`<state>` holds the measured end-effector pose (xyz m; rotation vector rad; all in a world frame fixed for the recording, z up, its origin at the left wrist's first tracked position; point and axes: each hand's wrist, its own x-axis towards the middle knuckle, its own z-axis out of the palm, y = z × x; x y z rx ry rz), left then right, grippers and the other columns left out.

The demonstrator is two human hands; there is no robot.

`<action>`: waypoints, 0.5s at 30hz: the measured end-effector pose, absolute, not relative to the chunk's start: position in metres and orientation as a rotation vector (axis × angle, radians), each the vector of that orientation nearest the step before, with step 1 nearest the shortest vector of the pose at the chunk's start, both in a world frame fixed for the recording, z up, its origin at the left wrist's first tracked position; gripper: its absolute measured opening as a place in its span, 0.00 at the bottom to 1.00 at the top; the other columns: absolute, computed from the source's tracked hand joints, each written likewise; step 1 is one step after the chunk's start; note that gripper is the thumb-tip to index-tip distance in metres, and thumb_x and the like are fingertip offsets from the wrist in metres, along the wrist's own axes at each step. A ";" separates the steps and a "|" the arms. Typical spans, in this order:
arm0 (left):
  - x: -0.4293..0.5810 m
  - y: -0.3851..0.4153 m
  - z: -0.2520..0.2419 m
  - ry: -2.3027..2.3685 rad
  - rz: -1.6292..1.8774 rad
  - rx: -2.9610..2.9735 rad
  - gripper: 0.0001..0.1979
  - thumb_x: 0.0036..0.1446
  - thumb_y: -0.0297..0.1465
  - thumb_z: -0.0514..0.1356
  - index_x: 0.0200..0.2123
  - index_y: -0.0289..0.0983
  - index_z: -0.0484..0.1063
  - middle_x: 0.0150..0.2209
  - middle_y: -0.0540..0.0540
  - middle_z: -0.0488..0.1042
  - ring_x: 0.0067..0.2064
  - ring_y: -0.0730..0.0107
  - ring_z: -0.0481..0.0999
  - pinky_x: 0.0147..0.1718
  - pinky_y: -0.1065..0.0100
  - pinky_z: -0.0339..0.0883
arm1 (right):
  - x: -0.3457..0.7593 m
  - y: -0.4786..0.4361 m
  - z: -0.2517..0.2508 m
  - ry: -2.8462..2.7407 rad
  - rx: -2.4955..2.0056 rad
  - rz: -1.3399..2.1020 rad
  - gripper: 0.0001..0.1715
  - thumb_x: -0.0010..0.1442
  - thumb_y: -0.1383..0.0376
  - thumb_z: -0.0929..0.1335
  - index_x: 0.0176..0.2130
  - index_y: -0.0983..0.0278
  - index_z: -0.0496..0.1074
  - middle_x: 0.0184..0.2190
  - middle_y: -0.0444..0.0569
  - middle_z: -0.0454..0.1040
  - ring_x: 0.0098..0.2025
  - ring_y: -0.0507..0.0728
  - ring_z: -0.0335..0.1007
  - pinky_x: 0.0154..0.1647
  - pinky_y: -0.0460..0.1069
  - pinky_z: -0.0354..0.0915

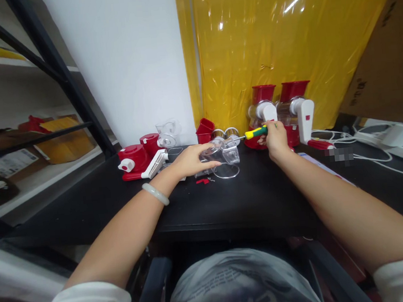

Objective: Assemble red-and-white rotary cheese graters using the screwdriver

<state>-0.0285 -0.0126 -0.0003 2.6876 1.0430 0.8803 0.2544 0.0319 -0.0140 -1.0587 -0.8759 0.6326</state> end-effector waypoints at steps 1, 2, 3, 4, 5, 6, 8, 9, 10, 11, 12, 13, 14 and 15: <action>-0.029 -0.012 0.000 1.039 0.878 2.689 0.30 0.53 0.47 0.66 0.56 0.42 0.71 0.51 0.43 0.77 0.50 0.57 0.77 0.50 0.59 0.68 | 0.255 0.032 -0.015 -0.885 -1.050 0.624 0.10 0.60 0.56 0.65 0.36 0.60 0.64 0.16 0.36 0.63 0.14 0.50 0.62 0.15 0.45 0.61; -0.029 -0.012 0.000 1.036 0.878 2.691 0.30 0.53 0.47 0.66 0.56 0.42 0.71 0.52 0.43 0.77 0.50 0.57 0.77 0.50 0.59 0.68 | 0.255 0.033 -0.016 -0.894 -1.044 0.611 0.12 0.59 0.54 0.65 0.36 0.60 0.63 0.16 0.35 0.63 0.14 0.50 0.62 0.16 0.46 0.61; -0.029 -0.012 0.000 1.035 0.879 2.693 0.30 0.53 0.47 0.66 0.56 0.42 0.71 0.52 0.43 0.77 0.50 0.57 0.77 0.50 0.59 0.68 | 0.255 0.033 -0.017 -0.904 -1.040 0.594 0.15 0.59 0.51 0.66 0.36 0.59 0.63 0.16 0.35 0.62 0.14 0.50 0.61 0.16 0.46 0.61; -0.029 -0.012 0.000 1.036 0.879 2.695 0.30 0.53 0.47 0.66 0.56 0.42 0.71 0.52 0.43 0.77 0.50 0.57 0.77 0.51 0.59 0.68 | 0.256 0.034 -0.017 -0.911 -1.041 0.575 0.17 0.58 0.49 0.67 0.36 0.59 0.63 0.16 0.35 0.62 0.14 0.50 0.61 0.16 0.46 0.61; -0.029 -0.012 0.000 1.039 0.878 2.696 0.30 0.52 0.47 0.66 0.56 0.42 0.71 0.52 0.43 0.77 0.50 0.57 0.77 0.51 0.59 0.68 | 0.256 0.034 -0.018 -0.917 -1.045 0.559 0.19 0.57 0.47 0.67 0.36 0.59 0.63 0.15 0.35 0.62 0.14 0.51 0.61 0.15 0.46 0.60; -0.029 -0.012 0.000 1.044 0.878 2.694 0.30 0.52 0.47 0.66 0.56 0.42 0.71 0.51 0.43 0.77 0.50 0.57 0.77 0.50 0.59 0.68 | 0.256 0.034 -0.018 -0.922 -1.051 0.548 0.20 0.57 0.46 0.66 0.35 0.59 0.63 0.15 0.35 0.61 0.14 0.51 0.61 0.15 0.46 0.59; -0.029 -0.012 0.000 1.052 0.881 2.690 0.30 0.52 0.47 0.66 0.56 0.42 0.71 0.50 0.42 0.77 0.49 0.57 0.77 0.50 0.59 0.68 | 0.257 0.034 -0.019 -0.930 -1.067 0.549 0.21 0.59 0.45 0.63 0.34 0.59 0.63 0.15 0.37 0.61 0.14 0.52 0.61 0.15 0.47 0.59; -0.029 -0.012 0.000 1.052 0.881 2.690 0.30 0.52 0.47 0.66 0.56 0.42 0.71 0.50 0.42 0.78 0.49 0.58 0.77 0.49 0.59 0.68 | 0.257 0.034 -0.018 -0.928 -1.072 0.563 0.21 0.61 0.45 0.61 0.33 0.59 0.64 0.15 0.38 0.61 0.14 0.52 0.62 0.15 0.47 0.59; -0.029 -0.013 0.000 1.052 0.883 2.691 0.30 0.52 0.47 0.66 0.56 0.42 0.71 0.50 0.43 0.78 0.48 0.58 0.78 0.49 0.59 0.69 | 0.257 0.034 -0.018 -0.919 -1.073 0.585 0.21 0.62 0.46 0.60 0.33 0.59 0.64 0.15 0.39 0.62 0.15 0.53 0.62 0.16 0.48 0.60; -0.029 -0.013 0.000 1.053 0.883 2.693 0.29 0.53 0.47 0.66 0.56 0.42 0.72 0.49 0.43 0.78 0.48 0.58 0.78 0.49 0.59 0.69 | 0.257 0.033 -0.018 -0.907 -1.068 0.611 0.20 0.63 0.48 0.58 0.33 0.59 0.65 0.16 0.40 0.63 0.15 0.53 0.63 0.16 0.48 0.61; -0.028 -0.014 0.001 1.054 0.882 2.697 0.29 0.53 0.48 0.66 0.56 0.42 0.72 0.49 0.43 0.78 0.47 0.58 0.78 0.49 0.59 0.69 | 0.257 0.033 -0.017 -0.896 -1.060 0.637 0.19 0.63 0.50 0.58 0.33 0.59 0.65 0.18 0.41 0.64 0.16 0.53 0.64 0.17 0.49 0.62; -0.028 -0.014 0.001 1.055 0.883 2.699 0.29 0.53 0.48 0.66 0.55 0.42 0.72 0.49 0.43 0.78 0.47 0.58 0.78 0.48 0.60 0.69 | 0.257 0.033 -0.017 -0.886 -1.049 0.659 0.17 0.63 0.52 0.57 0.34 0.60 0.66 0.19 0.42 0.66 0.16 0.53 0.64 0.17 0.49 0.62; -0.028 -0.014 0.001 1.056 0.886 2.699 0.29 0.53 0.48 0.66 0.55 0.42 0.72 0.48 0.44 0.78 0.47 0.58 0.78 0.48 0.60 0.69 | 0.257 0.032 -0.017 -0.881 -1.037 0.675 0.16 0.62 0.54 0.58 0.35 0.60 0.66 0.21 0.43 0.67 0.16 0.53 0.65 0.17 0.50 0.63; -0.028 -0.014 0.001 1.057 0.889 2.699 0.29 0.53 0.48 0.66 0.55 0.42 0.72 0.48 0.44 0.79 0.46 0.58 0.78 0.48 0.60 0.69 | 0.257 0.032 -0.017 -0.881 -1.024 0.683 0.14 0.61 0.55 0.58 0.36 0.60 0.67 0.23 0.44 0.69 0.17 0.54 0.65 0.18 0.50 0.63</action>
